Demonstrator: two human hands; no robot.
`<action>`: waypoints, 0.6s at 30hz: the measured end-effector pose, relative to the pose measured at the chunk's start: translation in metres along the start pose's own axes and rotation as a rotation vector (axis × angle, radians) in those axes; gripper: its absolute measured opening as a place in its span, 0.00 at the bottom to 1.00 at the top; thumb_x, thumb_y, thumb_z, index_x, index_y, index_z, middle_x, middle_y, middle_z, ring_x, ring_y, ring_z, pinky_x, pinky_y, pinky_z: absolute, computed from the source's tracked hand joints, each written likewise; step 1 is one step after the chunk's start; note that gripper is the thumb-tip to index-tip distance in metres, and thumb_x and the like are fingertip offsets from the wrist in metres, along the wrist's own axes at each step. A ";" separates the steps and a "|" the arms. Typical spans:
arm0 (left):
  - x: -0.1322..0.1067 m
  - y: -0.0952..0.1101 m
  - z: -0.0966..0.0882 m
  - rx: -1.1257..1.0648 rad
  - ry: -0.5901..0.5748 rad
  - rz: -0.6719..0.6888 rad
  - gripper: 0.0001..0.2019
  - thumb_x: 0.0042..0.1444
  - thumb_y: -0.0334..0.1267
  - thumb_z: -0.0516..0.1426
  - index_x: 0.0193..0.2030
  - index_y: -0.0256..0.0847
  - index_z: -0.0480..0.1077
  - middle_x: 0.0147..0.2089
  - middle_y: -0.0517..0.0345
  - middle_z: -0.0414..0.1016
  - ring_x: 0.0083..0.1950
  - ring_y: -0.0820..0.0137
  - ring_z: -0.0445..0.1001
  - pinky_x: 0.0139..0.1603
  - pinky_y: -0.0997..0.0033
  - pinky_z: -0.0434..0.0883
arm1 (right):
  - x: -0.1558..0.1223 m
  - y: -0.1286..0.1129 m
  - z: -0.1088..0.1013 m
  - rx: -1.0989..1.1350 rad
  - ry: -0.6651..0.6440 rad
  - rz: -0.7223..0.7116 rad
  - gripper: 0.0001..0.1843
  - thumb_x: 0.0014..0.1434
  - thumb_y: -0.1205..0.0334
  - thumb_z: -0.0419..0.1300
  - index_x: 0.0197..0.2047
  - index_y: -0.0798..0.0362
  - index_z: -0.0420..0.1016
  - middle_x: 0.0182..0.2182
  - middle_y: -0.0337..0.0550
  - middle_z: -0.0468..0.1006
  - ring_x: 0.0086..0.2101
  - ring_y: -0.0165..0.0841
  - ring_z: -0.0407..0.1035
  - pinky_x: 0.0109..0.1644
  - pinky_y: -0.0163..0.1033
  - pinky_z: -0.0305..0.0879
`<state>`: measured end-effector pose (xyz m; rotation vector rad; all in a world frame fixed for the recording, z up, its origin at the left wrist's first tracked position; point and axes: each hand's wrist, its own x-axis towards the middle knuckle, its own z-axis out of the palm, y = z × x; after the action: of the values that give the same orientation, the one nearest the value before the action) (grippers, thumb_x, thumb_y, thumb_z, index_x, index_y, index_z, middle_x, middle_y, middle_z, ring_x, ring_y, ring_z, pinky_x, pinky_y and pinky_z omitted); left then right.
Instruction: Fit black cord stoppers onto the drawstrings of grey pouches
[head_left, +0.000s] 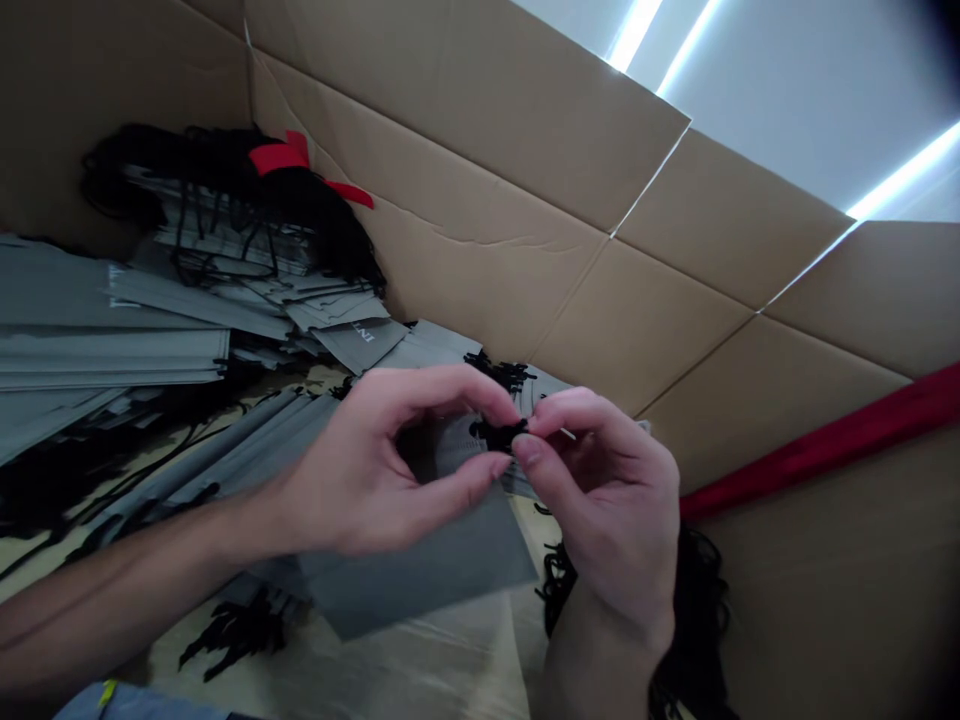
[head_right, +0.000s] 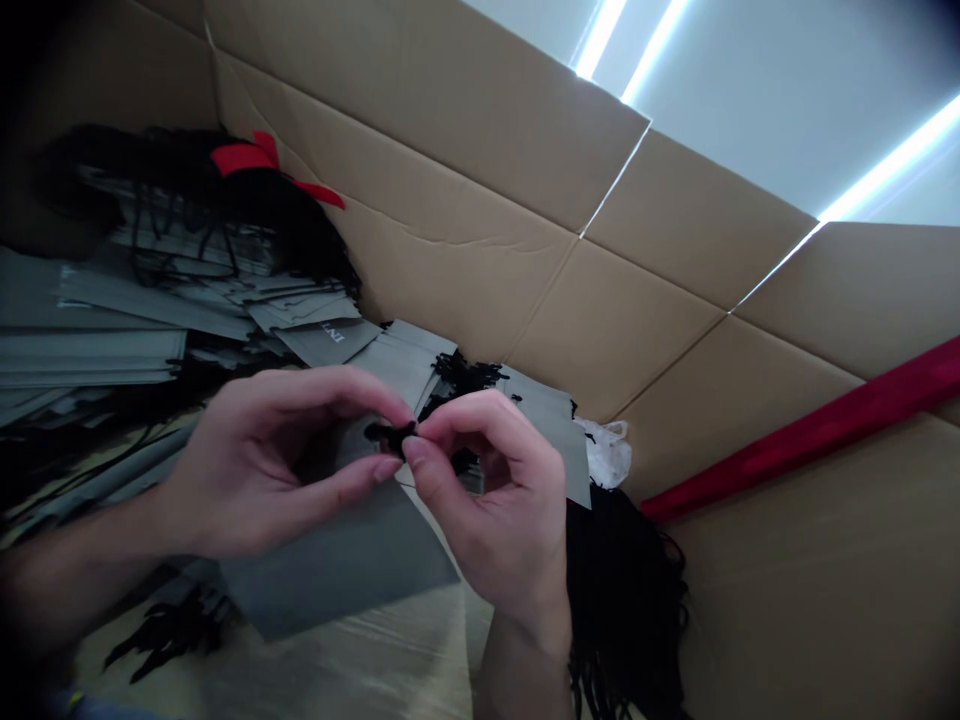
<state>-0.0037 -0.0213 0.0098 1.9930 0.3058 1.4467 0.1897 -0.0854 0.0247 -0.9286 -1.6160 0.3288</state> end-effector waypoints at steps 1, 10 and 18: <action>0.000 0.000 0.000 0.043 0.026 0.027 0.09 0.65 0.37 0.70 0.50 0.45 0.80 0.41 0.62 0.86 0.38 0.73 0.81 0.38 0.72 0.78 | 0.000 0.000 0.001 0.017 -0.007 0.008 0.06 0.69 0.68 0.71 0.41 0.46 0.83 0.37 0.37 0.82 0.38 0.30 0.75 0.40 0.34 0.75; -0.004 -0.001 -0.003 0.137 0.070 0.032 0.03 0.65 0.41 0.68 0.43 0.49 0.80 0.36 0.63 0.86 0.32 0.73 0.79 0.33 0.70 0.75 | -0.002 0.001 0.005 0.099 -0.050 0.057 0.06 0.69 0.68 0.71 0.42 0.46 0.83 0.37 0.36 0.82 0.36 0.28 0.76 0.39 0.31 0.76; -0.006 -0.002 -0.002 0.122 0.055 0.023 0.02 0.64 0.38 0.67 0.42 0.47 0.79 0.36 0.62 0.85 0.33 0.72 0.79 0.32 0.70 0.75 | -0.001 0.001 0.009 0.142 -0.056 0.091 0.04 0.70 0.66 0.70 0.43 0.47 0.81 0.37 0.38 0.83 0.36 0.30 0.78 0.40 0.32 0.79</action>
<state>-0.0072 -0.0223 0.0044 2.0619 0.4053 1.5320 0.1817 -0.0827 0.0205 -0.8920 -1.5825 0.5304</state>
